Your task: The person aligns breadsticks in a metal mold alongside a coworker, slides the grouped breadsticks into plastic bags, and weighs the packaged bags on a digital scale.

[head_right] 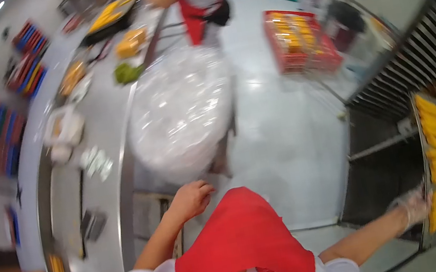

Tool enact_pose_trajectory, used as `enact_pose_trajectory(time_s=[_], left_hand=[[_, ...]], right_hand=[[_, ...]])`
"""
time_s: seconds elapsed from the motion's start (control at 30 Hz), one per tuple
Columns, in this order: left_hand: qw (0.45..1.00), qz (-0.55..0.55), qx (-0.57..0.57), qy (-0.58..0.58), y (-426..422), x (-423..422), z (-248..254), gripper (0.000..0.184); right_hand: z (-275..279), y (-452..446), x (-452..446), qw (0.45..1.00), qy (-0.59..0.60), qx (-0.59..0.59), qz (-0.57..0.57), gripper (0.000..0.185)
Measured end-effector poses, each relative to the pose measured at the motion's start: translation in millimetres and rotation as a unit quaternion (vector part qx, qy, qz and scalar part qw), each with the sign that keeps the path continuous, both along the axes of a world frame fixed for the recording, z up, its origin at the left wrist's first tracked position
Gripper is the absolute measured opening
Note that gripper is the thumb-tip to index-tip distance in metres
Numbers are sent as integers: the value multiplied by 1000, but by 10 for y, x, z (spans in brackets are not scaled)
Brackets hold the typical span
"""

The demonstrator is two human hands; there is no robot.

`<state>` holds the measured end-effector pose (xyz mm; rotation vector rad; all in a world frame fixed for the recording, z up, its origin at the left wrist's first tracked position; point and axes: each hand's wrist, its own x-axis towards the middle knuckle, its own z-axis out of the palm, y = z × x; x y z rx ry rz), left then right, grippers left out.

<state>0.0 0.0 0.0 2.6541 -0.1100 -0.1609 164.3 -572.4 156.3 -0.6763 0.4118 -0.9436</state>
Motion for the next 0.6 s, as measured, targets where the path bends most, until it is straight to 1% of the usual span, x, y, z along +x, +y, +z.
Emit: enact_pose_trajectory(time_s=[0.03,0.07,0.1,0.13,0.17,0.2,0.23,0.3,0.33,0.37,0.4,0.43,0.47,0.53,0.6], left_hand=[[1000,15,-14,12,-166,-128,36,21],[999,27,-29,24,-328,-245,80,19],[996,60,-32,-52,429,-297,-250,19],[996,71,-6,-55,706,-540,-196,19],[996,80,2,-36,792,-958,-119,19],[994,105,-20,-32,693,-1297,-81,19],[990,132,-14,-36,801,-1484,-67,19],[988,152,-23,-1,785,-2029,-60,20],[985,173,-25,-3,865,-2204,-77,20],[980,199,-23,-17,947,-2363,-91,20],[974,225,-17,-35,1046,-2514,-108,19],[969,245,-10,-43,1169,-2661,-105,19],[960,276,-9,-55,1179,-2848,-110,19],[944,323,-5,-70,1228,-3148,-110,18],[920,383,2,-79,1228,-3410,-97,16]], right_hand=[[121,81,79,999,51,16,1,50],[-198,-583,181,975,167,-149,1,50],[-308,99,113,959,171,-225,9,50],[-620,263,194,939,170,-299,11,50],[-398,887,-160,984,61,-163,40,51],[-103,1216,-373,996,-51,-35,61,52],[-248,1269,-313,994,-55,-28,88,52],[-389,1107,-295,973,-93,-52,203,53],[-439,1267,-246,963,-38,-30,264,50],[-554,1475,-143,957,-42,-29,284,50],[-739,1705,6,920,-73,-10,384,48],[-816,2034,82,871,-105,11,479,47],[-878,2361,134,822,-109,27,558,38],[-924,3125,154,703,-96,39,703,21],[-988,4013,80,658,-57,62,748,22]])
